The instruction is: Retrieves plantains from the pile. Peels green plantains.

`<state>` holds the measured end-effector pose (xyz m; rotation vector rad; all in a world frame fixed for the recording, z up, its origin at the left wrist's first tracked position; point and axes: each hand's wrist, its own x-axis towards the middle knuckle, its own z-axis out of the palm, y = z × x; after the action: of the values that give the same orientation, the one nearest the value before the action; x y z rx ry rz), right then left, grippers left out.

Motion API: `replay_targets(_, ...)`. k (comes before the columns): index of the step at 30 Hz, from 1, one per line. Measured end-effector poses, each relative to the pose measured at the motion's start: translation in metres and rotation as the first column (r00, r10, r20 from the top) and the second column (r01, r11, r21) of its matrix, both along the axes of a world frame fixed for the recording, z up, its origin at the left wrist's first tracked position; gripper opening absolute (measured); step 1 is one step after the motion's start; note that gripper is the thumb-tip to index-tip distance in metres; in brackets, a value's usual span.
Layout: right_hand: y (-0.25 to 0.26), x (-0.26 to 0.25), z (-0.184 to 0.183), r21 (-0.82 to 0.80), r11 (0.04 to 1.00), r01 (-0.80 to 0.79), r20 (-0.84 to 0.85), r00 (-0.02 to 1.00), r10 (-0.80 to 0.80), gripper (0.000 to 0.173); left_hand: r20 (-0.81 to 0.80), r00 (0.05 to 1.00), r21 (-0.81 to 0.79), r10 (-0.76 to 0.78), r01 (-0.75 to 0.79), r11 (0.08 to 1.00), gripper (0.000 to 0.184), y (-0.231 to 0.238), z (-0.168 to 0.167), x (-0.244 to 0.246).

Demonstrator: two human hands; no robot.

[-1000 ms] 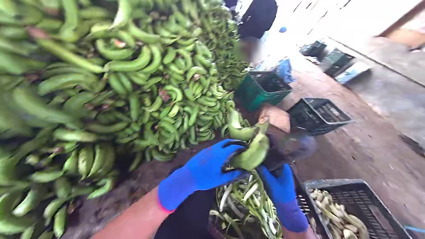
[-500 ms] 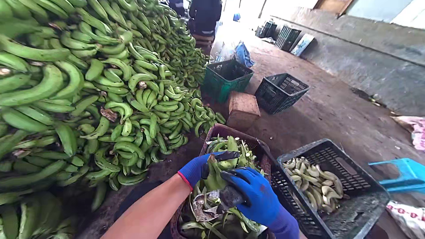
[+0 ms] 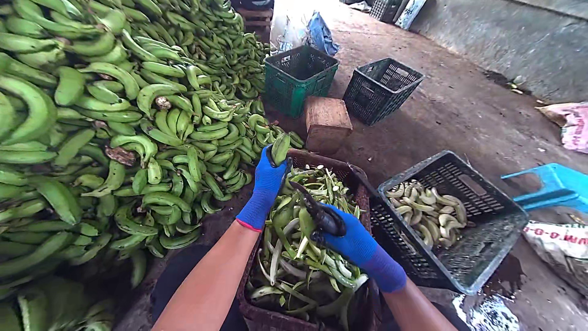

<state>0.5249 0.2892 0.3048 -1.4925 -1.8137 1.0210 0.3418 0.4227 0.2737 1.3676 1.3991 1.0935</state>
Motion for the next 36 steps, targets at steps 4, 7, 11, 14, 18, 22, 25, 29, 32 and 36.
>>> replay_targets(4, 0.015, 0.036, -0.001, 0.041, 0.982, 0.185, 0.167, 0.968, -0.189, 0.061, 0.473, 0.870, -0.227, -0.139, 0.273, 0.935, 0.049, -0.002, 0.007, -0.008)
replay_targets(7, 0.017, 0.049, -0.002, 0.089, 0.943, 0.320, 0.205, 0.921, -0.332, 0.059, 0.503, 0.851, -0.180, -0.148, 0.271, 0.946, 0.049, -0.014, 0.018, 0.000)
replay_targets(11, 0.015, 0.030, -0.012, -0.020, 0.931, 0.364, 0.206, 0.913, -0.352, 0.049, 0.099, 0.986, 0.002, -0.135, 0.135, 0.991, 0.064, -0.021, -0.005, 0.024)
replay_targets(14, 0.029, 0.032, -0.019, -0.173, 0.903, 0.393, 0.273, 0.900, -0.339, 0.045, -0.071, 0.986, 0.096, -0.151, 0.157, 0.983, 0.061, -0.022, -0.006, 0.029)
replay_targets(18, 0.027, 0.038, -0.020, 0.117, 0.868, 0.483, -0.008, 0.874, -0.485, 0.036, -0.059, 0.983, 0.155, -0.177, 0.184, 0.971, 0.060, -0.021, -0.008, 0.035)
replay_targets(22, 0.035, 0.046, -0.019, -0.238, 0.905, 0.353, 0.242, 0.924, -0.297, 0.040, -0.105, 0.971, 0.234, -0.216, 0.236, 0.943, 0.058, -0.022, -0.013, 0.040)
replay_targets(25, 0.044, 0.048, -0.019, -0.384, 0.854, 0.352, 0.258, 0.929, -0.266, 0.043, -0.065, 0.971, 0.222, -0.232, 0.240, 0.945, 0.059, -0.021, -0.015, 0.042)
replay_targets(29, 0.031, 0.045, -0.009, -0.194, 0.889, 0.415, 0.113, 0.910, -0.400, 0.033, -0.071, 0.969, 0.251, -0.239, 0.249, 0.935, 0.059, -0.023, -0.017, 0.043)
replay_targets(32, 0.024, 0.045, -0.012, 0.080, 0.876, 0.475, -0.050, 0.880, -0.472, 0.034, -0.121, 0.963, 0.269, -0.239, 0.264, 0.926, 0.055, -0.027, -0.020, 0.047)
replay_targets(36, 0.041, 0.047, -0.023, -0.407, 0.858, 0.313, 0.345, 0.923, -0.173, 0.047, 0.081, 0.961, 0.278, -0.264, 0.233, 0.932, 0.064, -0.028, -0.014, 0.043)
